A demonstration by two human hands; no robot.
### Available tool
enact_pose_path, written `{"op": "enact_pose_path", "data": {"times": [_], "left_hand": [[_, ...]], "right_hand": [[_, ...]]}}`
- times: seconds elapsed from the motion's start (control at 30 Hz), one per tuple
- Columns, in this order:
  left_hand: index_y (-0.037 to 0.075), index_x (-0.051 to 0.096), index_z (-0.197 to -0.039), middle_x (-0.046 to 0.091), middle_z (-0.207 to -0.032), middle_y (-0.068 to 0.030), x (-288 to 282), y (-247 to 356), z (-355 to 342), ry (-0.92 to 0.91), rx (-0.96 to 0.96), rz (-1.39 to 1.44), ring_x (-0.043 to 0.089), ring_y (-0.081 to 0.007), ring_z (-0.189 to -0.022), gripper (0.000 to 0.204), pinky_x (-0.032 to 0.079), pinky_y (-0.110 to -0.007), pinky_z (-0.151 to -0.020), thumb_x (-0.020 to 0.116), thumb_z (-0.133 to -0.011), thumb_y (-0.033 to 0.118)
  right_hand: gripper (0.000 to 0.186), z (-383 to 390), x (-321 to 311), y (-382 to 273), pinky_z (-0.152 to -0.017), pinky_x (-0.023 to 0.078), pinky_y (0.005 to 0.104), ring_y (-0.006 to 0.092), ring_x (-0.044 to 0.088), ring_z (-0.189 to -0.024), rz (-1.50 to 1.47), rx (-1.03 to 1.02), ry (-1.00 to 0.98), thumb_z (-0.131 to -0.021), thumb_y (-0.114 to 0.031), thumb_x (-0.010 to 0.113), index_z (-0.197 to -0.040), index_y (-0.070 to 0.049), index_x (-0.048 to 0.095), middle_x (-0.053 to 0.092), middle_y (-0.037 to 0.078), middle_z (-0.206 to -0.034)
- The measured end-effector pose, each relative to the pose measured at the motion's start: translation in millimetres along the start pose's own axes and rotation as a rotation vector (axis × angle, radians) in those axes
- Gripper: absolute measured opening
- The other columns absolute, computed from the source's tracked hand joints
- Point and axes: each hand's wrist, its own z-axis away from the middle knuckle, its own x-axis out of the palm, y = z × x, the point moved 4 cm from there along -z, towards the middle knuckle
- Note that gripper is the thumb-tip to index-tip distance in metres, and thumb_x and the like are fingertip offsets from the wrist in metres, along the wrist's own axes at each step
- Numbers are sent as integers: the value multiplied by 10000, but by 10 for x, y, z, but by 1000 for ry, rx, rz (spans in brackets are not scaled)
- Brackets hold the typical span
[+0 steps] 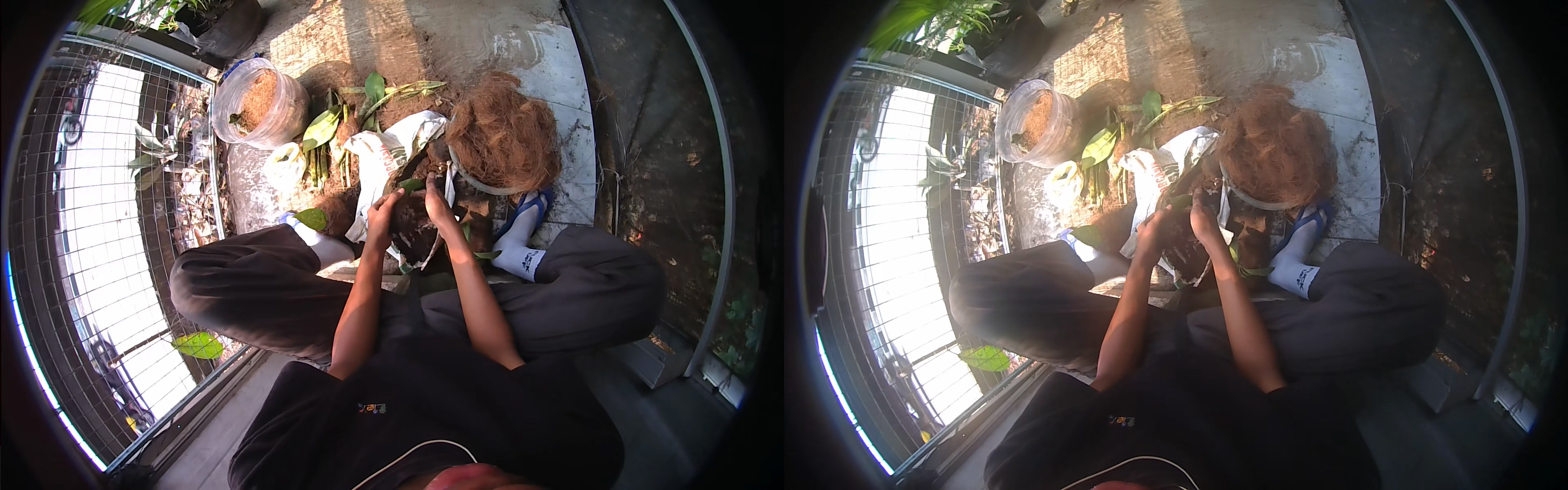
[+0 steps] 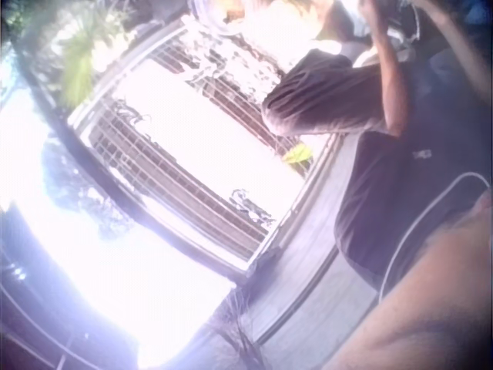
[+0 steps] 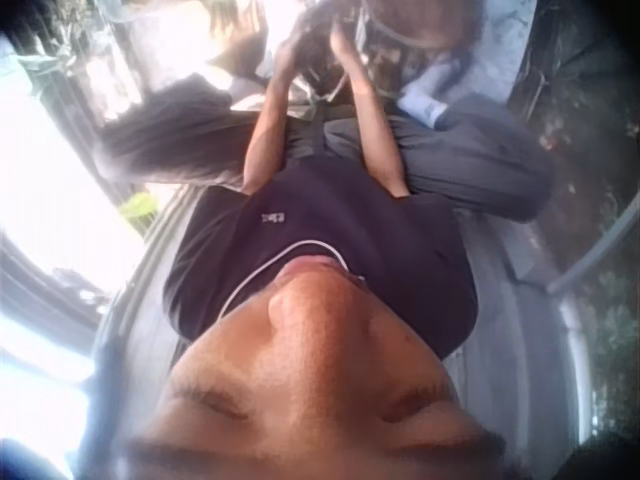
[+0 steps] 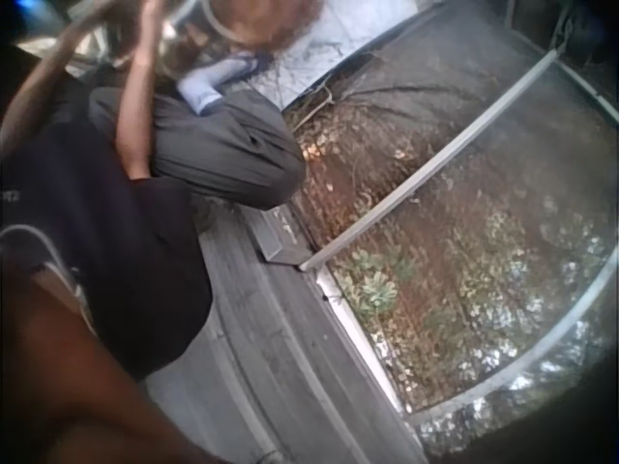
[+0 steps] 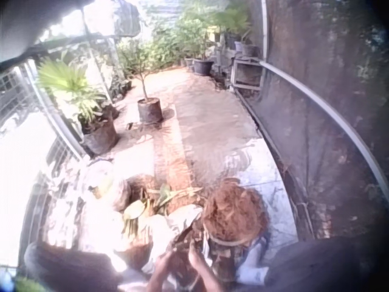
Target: The person sits on the floor and packs soil and coconut coir around small plants, forming them into compact balls by hand. They handle the plants and soil materials directly, shaping and compressing the mixture into round forms.
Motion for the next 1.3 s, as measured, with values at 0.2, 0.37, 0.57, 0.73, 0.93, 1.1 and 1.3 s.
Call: {"op": "enact_pose_path", "data": {"times": [0.2,0.37,0.57,0.73,0.93,1.1,1.3], "left_hand": [[9,619,-1155,695,-1054,-135,-1,47,-46,-145,-26,424,685,-257,-900,376,557,-389,-822,611,-918,300],[51,626,-1194,667,-1124,-107,34,193,-1,-168,40,545,628,-257,-1003,442,504,-396,-869,600,-885,365],[46,595,-1244,650,-1147,-107,-52,391,27,-129,123,703,626,-281,-1029,566,523,-428,-892,614,-842,444],[42,578,-1248,640,-1157,-107,-61,438,41,-190,132,818,626,-284,-1029,594,548,-425,-878,626,-833,465],[34,586,-1254,653,-1152,-120,-24,379,57,-198,89,816,641,-281,-1024,574,555,-420,-873,593,-861,452],[61,586,-1267,649,-1160,-94,30,337,62,-166,50,760,643,-256,-1006,582,560,-404,-849,585,-859,477],[63,592,-1265,651,-1163,-95,86,322,71,-189,23,757,644,-245,-994,574,559,-385,-820,587,-868,477]], "right_hand": [[476,-140,-171,419,-719,564,350,235,692,-790,-440,119,-27,-970,-399,448,-1027,14,678,716,135,-906],[292,-265,-301,932,-705,539,322,226,695,-747,-289,267,257,-870,-260,564,-968,-27,710,716,112,-841],[293,-166,-169,784,-843,518,421,376,648,-1000,532,-230,364,-855,-239,634,-1050,-30,701,696,180,-967],[838,227,201,844,-1129,306,514,468,295,-1387,1234,-291,160,-805,-319,741,-1487,-69,323,230,274,-1537],[796,441,440,1121,-997,453,512,470,361,-1351,1506,-125,120,-797,-289,744,-1479,-207,342,286,243,-1492],[410,385,591,1429,-870,524,505,484,423,-1271,1702,-291,156,-922,-211,562,-1326,-259,511,390,152,-1404],[266,354,634,1630,-809,547,484,407,496,-1170,1507,-533,-9,-947,-300,534,-1149,-181,660,495,133,-1213]]}}
